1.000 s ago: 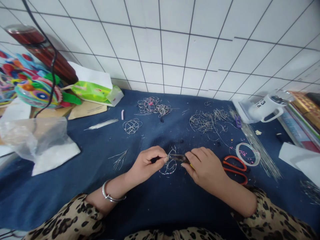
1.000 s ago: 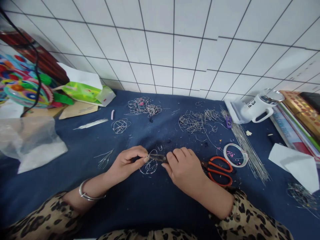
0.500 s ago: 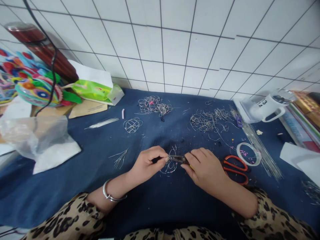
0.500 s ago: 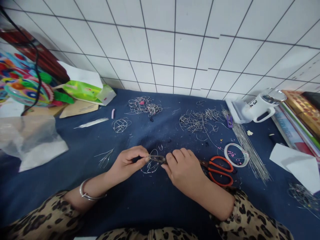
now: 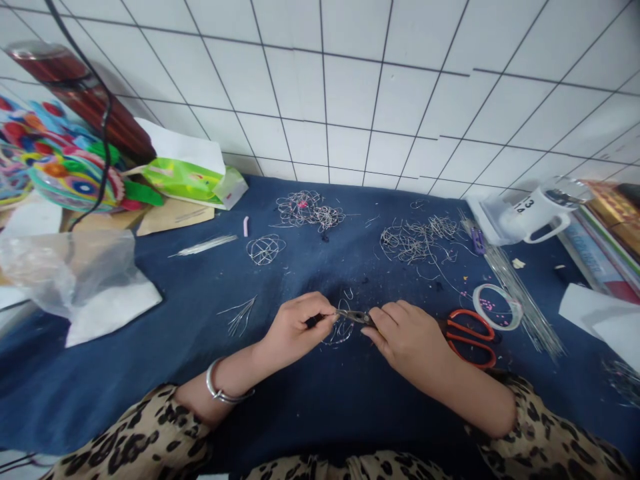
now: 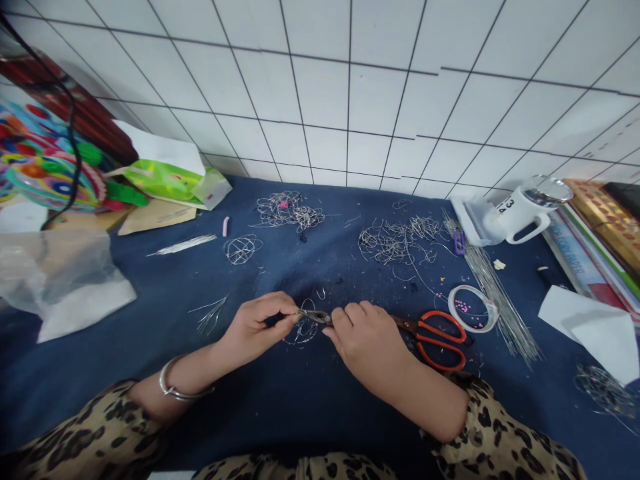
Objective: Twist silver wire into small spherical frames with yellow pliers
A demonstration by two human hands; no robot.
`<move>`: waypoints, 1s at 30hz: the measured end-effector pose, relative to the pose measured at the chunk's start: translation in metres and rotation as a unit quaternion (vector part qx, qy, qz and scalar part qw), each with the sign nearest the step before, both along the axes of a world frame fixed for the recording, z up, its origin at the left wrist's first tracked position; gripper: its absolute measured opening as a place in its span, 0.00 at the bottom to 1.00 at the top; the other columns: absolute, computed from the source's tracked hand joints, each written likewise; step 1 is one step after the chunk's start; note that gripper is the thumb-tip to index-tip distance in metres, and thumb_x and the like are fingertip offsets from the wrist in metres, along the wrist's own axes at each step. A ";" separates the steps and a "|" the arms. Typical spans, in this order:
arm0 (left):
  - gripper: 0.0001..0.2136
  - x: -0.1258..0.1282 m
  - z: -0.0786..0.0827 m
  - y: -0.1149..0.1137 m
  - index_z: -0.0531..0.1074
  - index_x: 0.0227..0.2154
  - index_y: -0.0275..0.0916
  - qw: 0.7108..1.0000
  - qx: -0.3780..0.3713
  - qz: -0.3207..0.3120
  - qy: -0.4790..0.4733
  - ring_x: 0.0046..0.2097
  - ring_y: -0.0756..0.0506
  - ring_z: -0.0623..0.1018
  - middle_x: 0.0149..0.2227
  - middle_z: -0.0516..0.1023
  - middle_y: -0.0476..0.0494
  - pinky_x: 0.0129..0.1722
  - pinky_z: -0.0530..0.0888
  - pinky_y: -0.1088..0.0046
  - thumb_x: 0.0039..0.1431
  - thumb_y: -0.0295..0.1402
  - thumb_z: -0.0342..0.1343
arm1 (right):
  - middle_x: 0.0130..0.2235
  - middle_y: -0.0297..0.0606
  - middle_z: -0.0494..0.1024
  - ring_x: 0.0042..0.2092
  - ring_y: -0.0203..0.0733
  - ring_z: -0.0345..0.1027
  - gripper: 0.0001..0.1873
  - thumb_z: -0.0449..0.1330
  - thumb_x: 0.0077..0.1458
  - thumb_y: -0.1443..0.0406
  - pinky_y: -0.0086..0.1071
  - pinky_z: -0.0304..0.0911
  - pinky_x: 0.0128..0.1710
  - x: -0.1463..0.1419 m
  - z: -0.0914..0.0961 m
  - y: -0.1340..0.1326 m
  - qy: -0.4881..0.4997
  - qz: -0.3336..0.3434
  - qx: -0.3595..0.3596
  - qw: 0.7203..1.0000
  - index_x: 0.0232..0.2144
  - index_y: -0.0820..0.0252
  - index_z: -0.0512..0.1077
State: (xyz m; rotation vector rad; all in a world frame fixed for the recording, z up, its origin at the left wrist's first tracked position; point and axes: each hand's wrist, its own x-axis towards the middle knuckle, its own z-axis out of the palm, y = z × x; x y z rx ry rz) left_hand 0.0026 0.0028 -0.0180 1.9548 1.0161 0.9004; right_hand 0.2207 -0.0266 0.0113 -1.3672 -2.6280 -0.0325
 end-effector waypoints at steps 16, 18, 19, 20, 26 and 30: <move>0.07 -0.006 -0.001 0.009 0.71 0.31 0.33 0.963 -0.223 -0.082 -0.124 0.34 0.50 0.70 0.32 0.70 0.44 0.35 0.66 0.73 0.58 0.31 0.52 | 0.30 0.37 0.71 0.34 0.37 0.64 0.14 0.49 0.59 0.58 0.30 0.60 0.36 0.007 -0.012 0.009 0.115 0.009 -0.110 0.987 0.34 0.61 0.69; 0.06 -0.007 -0.002 0.009 0.71 0.31 0.33 0.964 -0.222 -0.084 -0.120 0.33 0.50 0.69 0.32 0.70 0.44 0.34 0.66 0.73 0.58 0.31 0.52 | 0.29 0.36 0.70 0.33 0.37 0.64 0.14 0.49 0.59 0.58 0.30 0.60 0.35 0.007 -0.012 0.009 0.124 0.011 -0.125 0.984 0.34 0.61 0.69; 0.06 -0.007 -0.002 0.009 0.71 0.31 0.33 0.965 -0.219 -0.083 -0.115 0.33 0.51 0.69 0.32 0.70 0.44 0.34 0.66 0.73 0.58 0.31 0.53 | 0.29 0.36 0.70 0.33 0.36 0.64 0.14 0.49 0.59 0.58 0.29 0.60 0.35 0.007 -0.012 0.009 0.125 0.012 -0.128 0.984 0.34 0.61 0.69; 0.06 -0.007 -0.003 0.009 0.71 0.30 0.33 0.967 -0.215 -0.081 -0.110 0.32 0.51 0.68 0.32 0.70 0.45 0.33 0.66 0.74 0.57 0.31 0.53 | 0.29 0.36 0.71 0.33 0.36 0.64 0.14 0.49 0.59 0.58 0.29 0.60 0.35 0.007 -0.012 0.009 0.125 0.013 -0.127 0.984 0.34 0.61 0.69; 0.05 -0.007 -0.005 0.008 0.70 0.28 0.32 0.973 -0.206 -0.067 -0.080 0.27 0.54 0.65 0.29 0.68 0.47 0.26 0.63 0.78 0.56 0.30 0.54 | 0.30 0.37 0.71 0.34 0.38 0.64 0.14 0.49 0.59 0.58 0.31 0.60 0.36 0.007 -0.010 0.008 0.104 0.019 -0.098 0.990 0.35 0.61 0.69; 0.04 -0.006 -0.006 0.007 0.69 0.27 0.32 0.975 -0.204 -0.065 -0.055 0.27 0.54 0.65 0.28 0.68 0.47 0.26 0.63 0.78 0.55 0.28 0.54 | 0.30 0.37 0.71 0.34 0.38 0.64 0.14 0.49 0.59 0.57 0.31 0.60 0.36 0.006 -0.011 0.007 0.088 0.023 -0.093 0.991 0.35 0.61 0.69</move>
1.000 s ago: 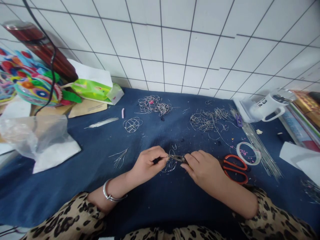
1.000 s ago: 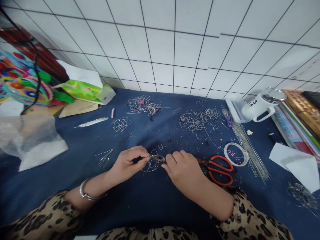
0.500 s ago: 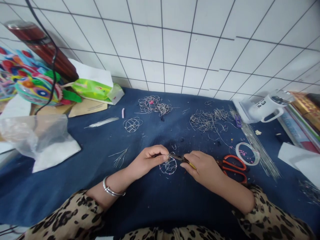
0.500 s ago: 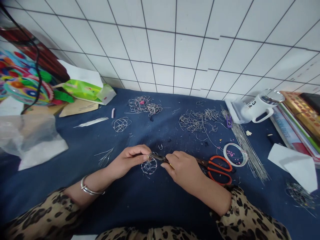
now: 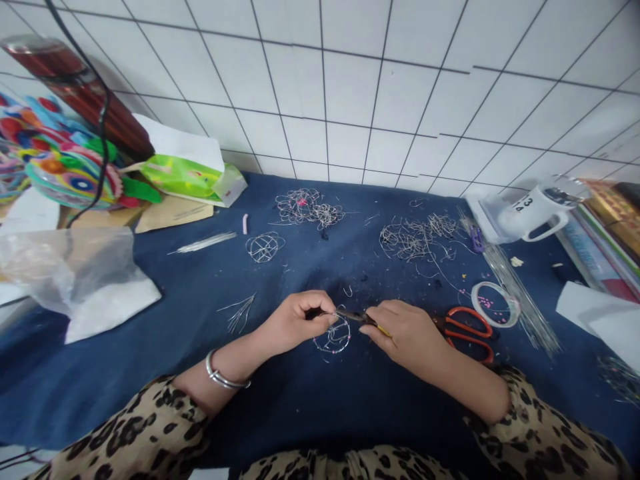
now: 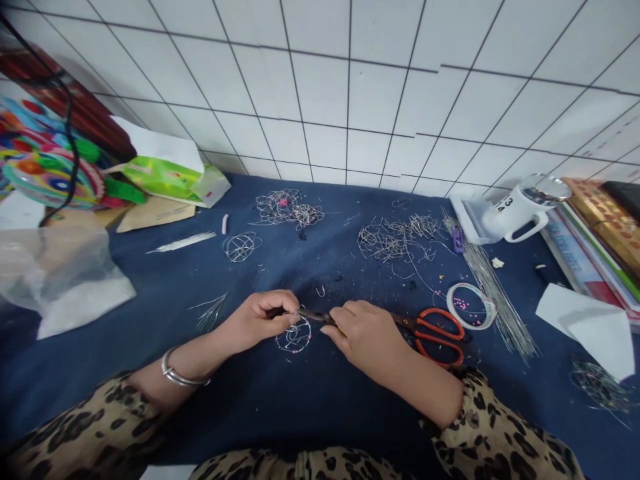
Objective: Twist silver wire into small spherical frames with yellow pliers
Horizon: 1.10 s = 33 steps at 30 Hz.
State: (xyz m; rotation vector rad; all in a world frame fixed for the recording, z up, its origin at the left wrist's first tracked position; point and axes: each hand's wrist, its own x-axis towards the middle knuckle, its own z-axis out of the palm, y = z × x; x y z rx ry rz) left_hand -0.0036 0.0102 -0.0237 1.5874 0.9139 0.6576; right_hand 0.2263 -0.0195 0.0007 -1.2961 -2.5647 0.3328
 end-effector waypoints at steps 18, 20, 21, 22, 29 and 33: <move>0.06 0.000 0.002 -0.002 0.69 0.24 0.32 1.000 0.024 0.008 0.014 0.28 0.52 0.67 0.26 0.68 0.47 0.29 0.64 0.76 0.54 0.27 0.53 | 0.32 0.38 0.71 0.36 0.39 0.64 0.15 0.49 0.59 0.57 0.32 0.61 0.38 -0.002 -0.005 0.000 0.011 -0.006 -0.034 0.999 0.35 0.61 0.69; 0.06 0.000 0.001 -0.002 0.69 0.23 0.32 0.999 0.031 0.007 0.008 0.28 0.52 0.67 0.26 0.68 0.47 0.29 0.64 0.75 0.55 0.27 0.53 | 0.32 0.38 0.71 0.36 0.40 0.64 0.15 0.49 0.59 0.57 0.32 0.62 0.38 -0.003 -0.003 -0.001 0.005 -0.009 -0.039 0.999 0.35 0.61 0.69; 0.06 0.000 0.000 -0.002 0.69 0.23 0.32 0.999 0.034 0.008 0.003 0.28 0.52 0.67 0.26 0.68 0.47 0.29 0.64 0.75 0.55 0.27 0.53 | 0.32 0.39 0.71 0.36 0.40 0.64 0.15 0.49 0.59 0.57 0.33 0.62 0.38 -0.003 -0.002 -0.001 0.004 -0.011 -0.039 0.999 0.35 0.61 0.69; 0.06 0.000 0.000 -0.002 0.68 0.23 0.32 0.999 0.036 0.010 -0.003 0.28 0.52 0.67 0.26 0.68 0.47 0.29 0.64 0.75 0.55 0.27 0.53 | 0.32 0.39 0.71 0.36 0.40 0.64 0.15 0.49 0.59 0.57 0.33 0.62 0.38 -0.004 -0.001 -0.001 0.005 -0.013 -0.039 0.999 0.35 0.62 0.69; 0.06 0.001 0.003 -0.002 0.68 0.23 0.33 0.998 0.036 0.030 -0.034 0.29 0.52 0.67 0.27 0.68 0.47 0.30 0.65 0.75 0.54 0.27 0.53 | 0.32 0.40 0.71 0.37 0.39 0.65 0.15 0.49 0.59 0.57 0.33 0.62 0.39 -0.003 0.001 0.000 0.010 -0.017 -0.024 1.000 0.35 0.62 0.69; 0.06 0.001 0.002 -0.002 0.68 0.23 0.33 0.999 0.034 0.029 -0.031 0.29 0.52 0.67 0.27 0.67 0.47 0.30 0.65 0.75 0.54 0.27 0.54 | 0.31 0.39 0.71 0.36 0.39 0.65 0.14 0.50 0.59 0.58 0.32 0.62 0.38 -0.002 0.001 0.001 0.013 -0.011 0.005 1.000 0.34 0.62 0.69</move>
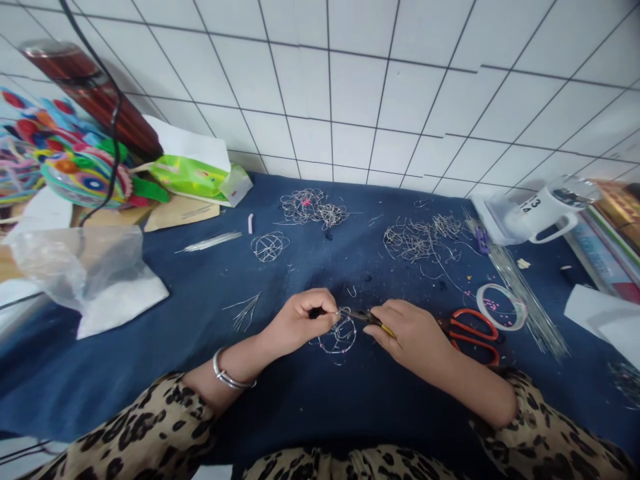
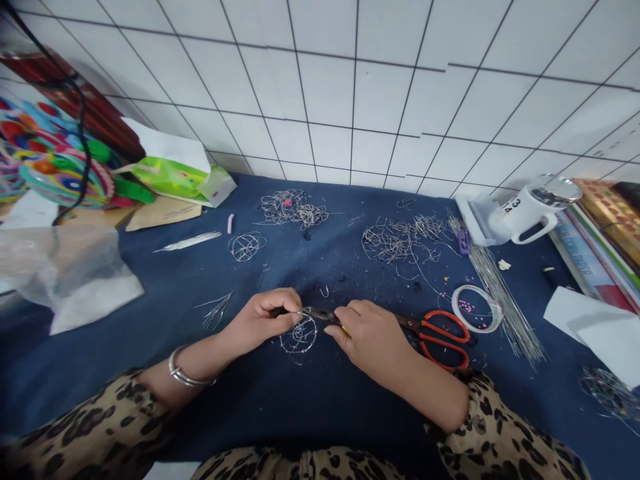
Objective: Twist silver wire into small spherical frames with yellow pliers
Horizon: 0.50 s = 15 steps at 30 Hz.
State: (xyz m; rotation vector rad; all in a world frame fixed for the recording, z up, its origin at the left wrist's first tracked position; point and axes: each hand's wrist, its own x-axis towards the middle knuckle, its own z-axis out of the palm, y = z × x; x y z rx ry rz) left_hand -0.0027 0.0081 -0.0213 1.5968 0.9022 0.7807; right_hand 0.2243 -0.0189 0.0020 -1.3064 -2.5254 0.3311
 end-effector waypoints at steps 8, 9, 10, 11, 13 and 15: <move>0.03 0.000 -0.001 0.002 0.68 0.29 0.34 0.996 -0.073 -0.048 -0.005 0.28 0.53 0.66 0.28 0.67 0.48 0.29 0.65 0.76 0.54 0.29 0.54 | 0.30 0.39 0.72 0.36 0.38 0.65 0.13 0.50 0.59 0.58 0.31 0.62 0.38 0.002 -0.003 0.001 0.000 0.005 0.026 1.000 0.34 0.62 0.70; 0.03 0.000 -0.001 0.002 0.68 0.30 0.34 0.996 -0.077 -0.047 -0.013 0.28 0.53 0.65 0.28 0.67 0.49 0.29 0.65 0.77 0.54 0.28 0.55 | 0.30 0.39 0.72 0.36 0.38 0.65 0.13 0.50 0.59 0.59 0.31 0.61 0.38 0.002 -0.003 0.001 0.001 0.005 0.028 1.000 0.34 0.62 0.70; 0.04 0.000 0.000 0.002 0.67 0.31 0.34 0.995 -0.082 -0.046 -0.023 0.28 0.53 0.66 0.28 0.66 0.49 0.29 0.65 0.77 0.53 0.28 0.55 | 0.30 0.39 0.72 0.36 0.38 0.65 0.13 0.50 0.59 0.59 0.31 0.61 0.38 0.003 -0.003 0.001 0.002 0.005 0.030 1.000 0.34 0.62 0.70; 0.04 0.000 0.001 0.002 0.67 0.32 0.34 0.995 -0.087 -0.046 -0.035 0.29 0.53 0.66 0.28 0.66 0.49 0.29 0.65 0.77 0.53 0.28 0.56 | 0.30 0.39 0.72 0.36 0.38 0.65 0.13 0.50 0.59 0.59 0.31 0.61 0.38 0.003 -0.003 0.002 0.005 0.005 0.033 0.999 0.34 0.62 0.70; 0.06 0.000 0.002 0.002 0.67 0.33 0.34 0.992 -0.097 -0.048 -0.063 0.30 0.52 0.67 0.30 0.67 0.49 0.31 0.66 0.76 0.53 0.28 0.56 | 0.30 0.39 0.72 0.35 0.37 0.66 0.13 0.50 0.59 0.59 0.31 0.61 0.38 0.004 -0.004 0.002 0.011 0.004 0.038 0.999 0.34 0.62 0.70; 0.07 0.000 0.003 0.002 0.67 0.35 0.34 0.989 -0.102 -0.054 -0.089 0.32 0.51 0.68 0.32 0.68 0.47 0.34 0.67 0.74 0.53 0.28 0.57 | 0.29 0.38 0.72 0.35 0.37 0.66 0.13 0.50 0.59 0.59 0.30 0.61 0.38 0.004 -0.004 0.003 0.016 0.003 0.042 0.999 0.34 0.62 0.70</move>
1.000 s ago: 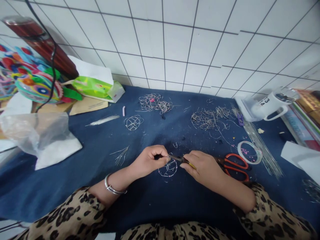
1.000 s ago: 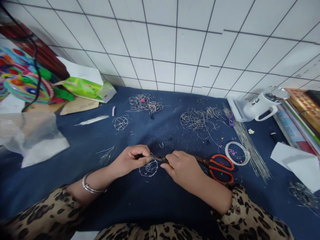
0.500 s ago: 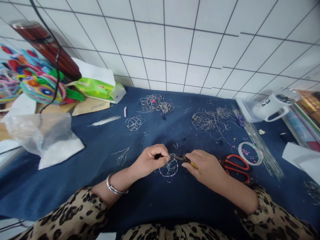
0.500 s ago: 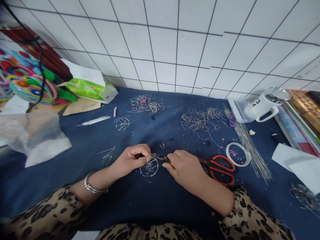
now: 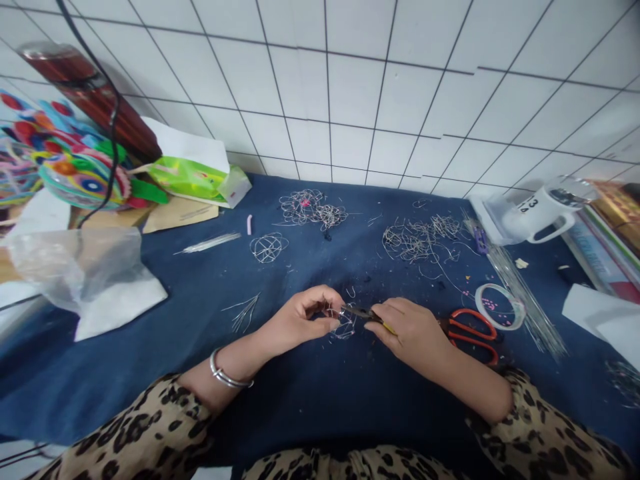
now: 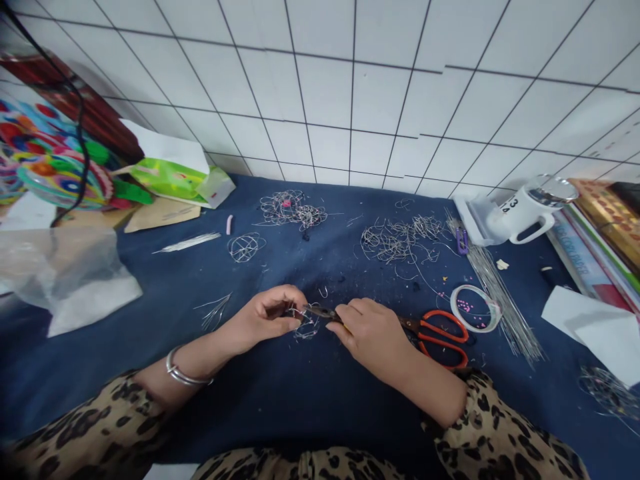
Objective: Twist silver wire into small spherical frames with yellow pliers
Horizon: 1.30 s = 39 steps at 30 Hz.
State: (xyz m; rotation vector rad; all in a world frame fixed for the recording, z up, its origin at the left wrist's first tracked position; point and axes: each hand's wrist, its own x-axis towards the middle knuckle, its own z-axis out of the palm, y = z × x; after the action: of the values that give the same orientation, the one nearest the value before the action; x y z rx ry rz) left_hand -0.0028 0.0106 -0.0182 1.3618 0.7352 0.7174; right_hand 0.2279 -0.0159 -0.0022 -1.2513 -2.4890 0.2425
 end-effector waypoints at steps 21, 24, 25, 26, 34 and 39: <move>0.07 -0.003 -0.007 0.000 0.73 0.30 0.33 0.995 -0.094 0.025 -0.009 0.25 0.54 0.65 0.25 0.68 0.50 0.26 0.64 0.77 0.50 0.31 0.60 | 0.31 0.39 0.71 0.34 0.39 0.62 0.13 0.50 0.58 0.61 0.34 0.60 0.37 0.000 -0.001 -0.001 -0.044 0.014 0.058 0.997 0.38 0.63 0.69; 0.07 -0.003 -0.006 0.000 0.72 0.29 0.33 0.996 -0.090 0.019 -0.004 0.26 0.54 0.64 0.25 0.68 0.49 0.26 0.64 0.78 0.50 0.32 0.60 | 0.30 0.39 0.71 0.33 0.39 0.62 0.13 0.51 0.58 0.61 0.35 0.59 0.36 0.000 -0.003 -0.001 -0.058 0.019 0.070 0.996 0.39 0.63 0.69; 0.07 -0.003 -0.005 0.000 0.72 0.28 0.32 0.996 -0.088 0.016 -0.001 0.25 0.54 0.64 0.25 0.68 0.49 0.25 0.64 0.78 0.50 0.32 0.60 | 0.30 0.39 0.70 0.33 0.39 0.62 0.13 0.50 0.58 0.61 0.35 0.59 0.36 0.000 -0.003 -0.001 -0.060 0.020 0.071 0.995 0.38 0.63 0.69; 0.07 -0.003 -0.005 0.001 0.72 0.28 0.32 0.996 -0.085 0.014 0.001 0.25 0.54 0.64 0.25 0.67 0.49 0.25 0.64 0.78 0.50 0.32 0.60 | 0.30 0.39 0.70 0.33 0.39 0.62 0.13 0.50 0.58 0.61 0.35 0.59 0.36 0.000 -0.003 -0.001 -0.059 0.019 0.071 0.996 0.38 0.63 0.69; 0.05 -0.001 -0.004 0.000 0.71 0.30 0.33 0.995 -0.091 0.001 -0.038 0.34 0.51 0.72 0.33 0.74 0.44 0.36 0.69 0.74 0.51 0.29 0.59 | 0.31 0.39 0.71 0.33 0.40 0.61 0.13 0.50 0.58 0.60 0.35 0.59 0.36 -0.002 -0.004 -0.001 -0.048 0.010 0.058 0.997 0.38 0.63 0.69; 0.05 -0.003 -0.006 -0.001 0.72 0.31 0.32 0.993 -0.114 0.007 -0.024 0.31 0.52 0.72 0.29 0.76 0.45 0.34 0.68 0.75 0.52 0.28 0.59 | 0.31 0.39 0.71 0.34 0.40 0.62 0.13 0.50 0.58 0.60 0.35 0.59 0.37 -0.001 -0.005 0.000 -0.046 0.009 0.058 0.997 0.38 0.62 0.69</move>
State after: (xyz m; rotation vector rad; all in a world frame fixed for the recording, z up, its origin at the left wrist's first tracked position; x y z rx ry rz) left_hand -0.0056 0.0099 -0.0243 1.1295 0.7650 0.6550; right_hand 0.2272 -0.0163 -0.0073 -1.2195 -2.5519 0.0433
